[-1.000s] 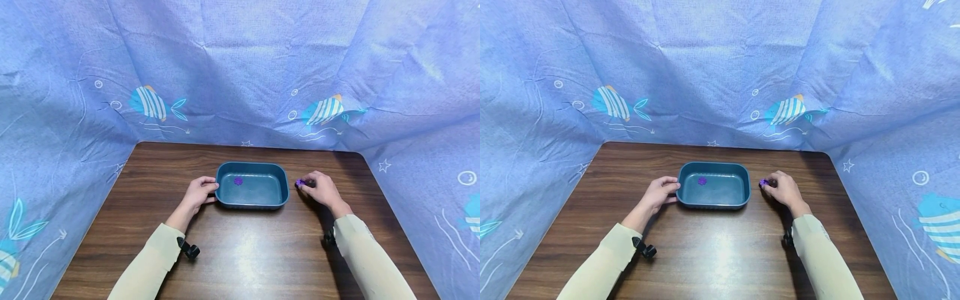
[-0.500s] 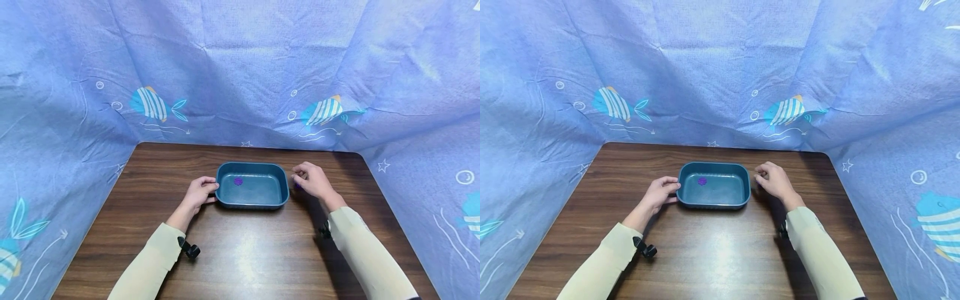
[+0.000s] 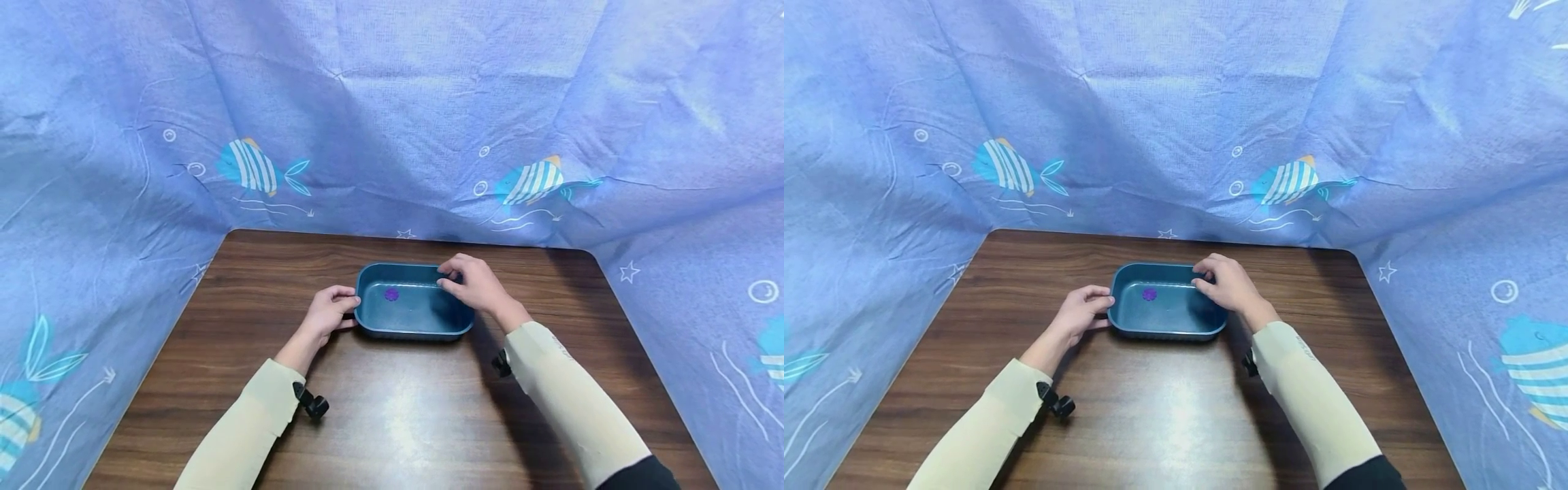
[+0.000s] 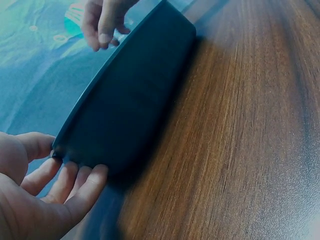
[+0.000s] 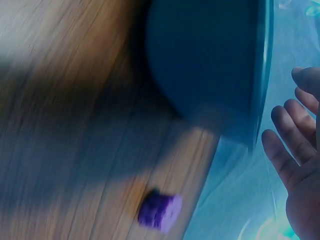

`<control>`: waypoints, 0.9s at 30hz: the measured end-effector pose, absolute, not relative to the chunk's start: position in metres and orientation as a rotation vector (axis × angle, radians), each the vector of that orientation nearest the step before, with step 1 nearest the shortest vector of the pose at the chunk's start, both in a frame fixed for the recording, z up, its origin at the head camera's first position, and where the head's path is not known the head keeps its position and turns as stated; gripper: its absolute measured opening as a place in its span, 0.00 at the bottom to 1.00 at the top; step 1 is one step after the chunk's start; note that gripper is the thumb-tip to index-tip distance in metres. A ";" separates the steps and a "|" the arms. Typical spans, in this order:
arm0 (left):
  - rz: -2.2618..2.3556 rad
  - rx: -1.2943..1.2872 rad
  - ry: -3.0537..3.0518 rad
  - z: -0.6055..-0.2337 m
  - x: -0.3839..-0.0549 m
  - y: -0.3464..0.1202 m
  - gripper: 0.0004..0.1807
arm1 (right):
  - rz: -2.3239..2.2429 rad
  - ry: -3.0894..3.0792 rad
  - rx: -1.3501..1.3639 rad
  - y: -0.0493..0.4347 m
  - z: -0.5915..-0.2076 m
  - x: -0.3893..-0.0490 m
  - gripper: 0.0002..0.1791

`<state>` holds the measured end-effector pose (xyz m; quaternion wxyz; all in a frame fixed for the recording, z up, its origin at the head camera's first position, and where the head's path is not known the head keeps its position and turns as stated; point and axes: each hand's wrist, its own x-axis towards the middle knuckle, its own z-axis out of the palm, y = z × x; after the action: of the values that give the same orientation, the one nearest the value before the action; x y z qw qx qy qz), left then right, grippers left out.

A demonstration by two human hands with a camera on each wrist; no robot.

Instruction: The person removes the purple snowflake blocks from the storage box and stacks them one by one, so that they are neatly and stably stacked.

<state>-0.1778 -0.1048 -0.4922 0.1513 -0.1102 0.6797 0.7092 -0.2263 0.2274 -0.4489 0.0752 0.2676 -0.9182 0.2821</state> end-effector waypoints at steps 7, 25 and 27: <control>2.039 -0.313 1.941 -0.494 -0.178 -0.103 0.18 | 0.861 -2.868 0.850 0.199 -0.461 -0.229 0.15; 2.031 -0.298 1.941 -0.492 -0.181 -0.107 0.20 | 0.790 -3.036 0.928 0.143 -0.488 -0.245 0.15; 2.030 -0.298 1.941 -0.492 -0.181 -0.107 0.19 | 0.777 -3.044 0.915 0.140 -0.490 -0.246 0.15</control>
<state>-0.1809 -0.1072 -0.4917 0.1580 -0.1042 0.6787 0.7096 -0.2456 0.1398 -0.4900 -0.0654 0.2791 -0.9283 0.2368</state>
